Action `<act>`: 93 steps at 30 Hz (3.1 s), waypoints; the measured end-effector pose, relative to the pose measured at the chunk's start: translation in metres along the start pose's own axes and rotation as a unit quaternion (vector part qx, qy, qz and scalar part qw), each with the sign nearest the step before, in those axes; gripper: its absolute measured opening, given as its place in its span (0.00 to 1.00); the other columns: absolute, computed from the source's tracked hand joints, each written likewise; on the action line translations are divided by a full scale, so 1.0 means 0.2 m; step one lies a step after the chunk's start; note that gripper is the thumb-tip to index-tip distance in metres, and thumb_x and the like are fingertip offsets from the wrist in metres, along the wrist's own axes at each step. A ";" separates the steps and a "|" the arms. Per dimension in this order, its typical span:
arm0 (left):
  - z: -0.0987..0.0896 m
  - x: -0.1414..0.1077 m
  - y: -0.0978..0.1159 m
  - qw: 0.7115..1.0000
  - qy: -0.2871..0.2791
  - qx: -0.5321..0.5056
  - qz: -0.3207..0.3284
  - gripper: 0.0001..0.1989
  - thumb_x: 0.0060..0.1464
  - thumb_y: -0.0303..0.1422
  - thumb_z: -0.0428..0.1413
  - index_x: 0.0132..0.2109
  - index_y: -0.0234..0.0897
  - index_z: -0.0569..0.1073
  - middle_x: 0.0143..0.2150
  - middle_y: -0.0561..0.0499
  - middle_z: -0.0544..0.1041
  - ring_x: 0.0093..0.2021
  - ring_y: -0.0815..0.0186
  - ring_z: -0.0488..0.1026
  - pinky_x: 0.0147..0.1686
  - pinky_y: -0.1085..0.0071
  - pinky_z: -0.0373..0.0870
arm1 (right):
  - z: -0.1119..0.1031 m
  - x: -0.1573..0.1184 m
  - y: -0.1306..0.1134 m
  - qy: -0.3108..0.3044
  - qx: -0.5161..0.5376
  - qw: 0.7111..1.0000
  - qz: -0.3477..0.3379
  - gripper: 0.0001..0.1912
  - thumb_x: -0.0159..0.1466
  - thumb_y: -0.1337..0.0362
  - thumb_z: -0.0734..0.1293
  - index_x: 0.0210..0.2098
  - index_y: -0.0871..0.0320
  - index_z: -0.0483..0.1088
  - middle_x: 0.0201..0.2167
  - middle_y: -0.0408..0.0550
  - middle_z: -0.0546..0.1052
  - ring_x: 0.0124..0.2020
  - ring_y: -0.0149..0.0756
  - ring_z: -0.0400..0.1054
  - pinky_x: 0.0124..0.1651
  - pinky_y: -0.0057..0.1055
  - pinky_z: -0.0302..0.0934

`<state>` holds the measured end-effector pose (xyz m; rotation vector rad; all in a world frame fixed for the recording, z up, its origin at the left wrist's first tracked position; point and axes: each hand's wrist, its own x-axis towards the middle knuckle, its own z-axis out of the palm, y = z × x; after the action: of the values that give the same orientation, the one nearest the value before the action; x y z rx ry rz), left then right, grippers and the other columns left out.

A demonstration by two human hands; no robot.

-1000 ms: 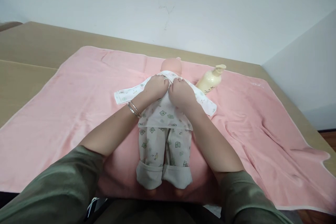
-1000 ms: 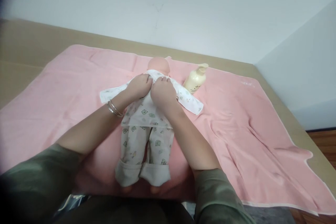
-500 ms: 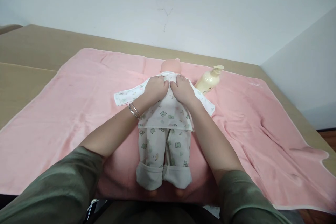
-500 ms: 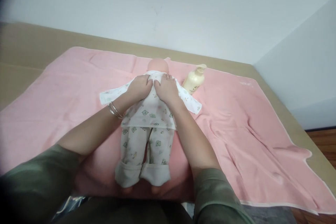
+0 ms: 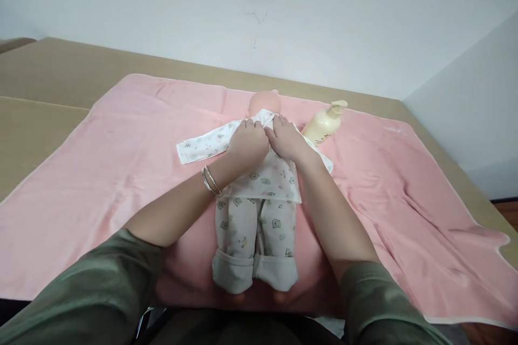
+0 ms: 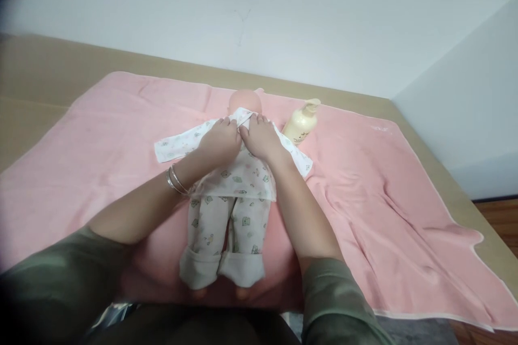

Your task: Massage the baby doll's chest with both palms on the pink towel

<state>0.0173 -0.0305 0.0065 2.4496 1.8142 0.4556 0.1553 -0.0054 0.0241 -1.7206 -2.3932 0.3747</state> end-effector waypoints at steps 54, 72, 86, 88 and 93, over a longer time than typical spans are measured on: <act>0.08 0.13 -0.15 0.991 0.046 -0.088 -0.091 0.22 0.69 0.33 0.38 0.46 0.32 0.77 0.49 0.33 0.82 0.52 0.53 0.78 0.55 0.60 0.71 | 0.03 -0.07 -0.14 0.004 -0.036 0.999 0.032 0.32 0.75 0.64 0.49 0.72 0.79 0.53 0.74 0.77 0.59 0.76 0.63 0.53 0.74 0.55 0.52; -0.20 0.09 -0.20 0.983 -0.050 -0.159 -0.071 0.23 0.65 0.32 0.44 0.57 0.32 0.78 0.61 0.39 0.80 0.62 0.53 0.76 0.63 0.60 0.70 | 0.01 -0.02 -0.12 0.136 0.100 0.985 0.034 0.32 0.71 0.62 0.55 0.73 0.63 0.59 0.78 0.59 0.57 0.80 0.58 0.44 0.76 0.63 0.48; -0.24 0.09 -0.23 0.977 0.000 -0.187 -0.104 0.27 0.63 0.30 0.47 0.66 0.29 0.73 0.70 0.39 0.74 0.70 0.55 0.71 0.69 0.62 0.67 | 0.07 -0.09 -0.24 0.149 -0.005 0.989 -0.001 0.31 0.72 0.62 0.56 0.72 0.64 0.60 0.78 0.62 0.55 0.80 0.59 0.44 0.77 0.62 0.43; -0.25 0.09 -0.23 0.976 0.000 -0.188 -0.109 0.27 0.63 0.29 0.47 0.66 0.30 0.73 0.70 0.40 0.74 0.70 0.55 0.70 0.69 0.61 0.67 | 0.08 -0.09 -0.23 0.118 -0.003 0.993 0.006 0.30 0.72 0.61 0.57 0.71 0.65 0.62 0.78 0.64 0.55 0.79 0.63 0.46 0.76 0.65 0.44; -0.26 0.08 -0.23 0.973 -0.003 -0.200 -0.113 0.28 0.63 0.30 0.47 0.67 0.29 0.72 0.71 0.40 0.72 0.71 0.56 0.69 0.70 0.62 0.65 | 0.05 -0.09 -0.23 0.145 -0.010 0.989 0.009 0.33 0.71 0.63 0.56 0.73 0.67 0.56 0.80 0.63 0.49 0.81 0.60 0.40 0.77 0.62 0.43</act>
<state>-0.0343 -0.0079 0.0486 1.9548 1.7625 0.7131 0.1173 -0.0380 0.0291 -1.6751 -2.1827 0.0932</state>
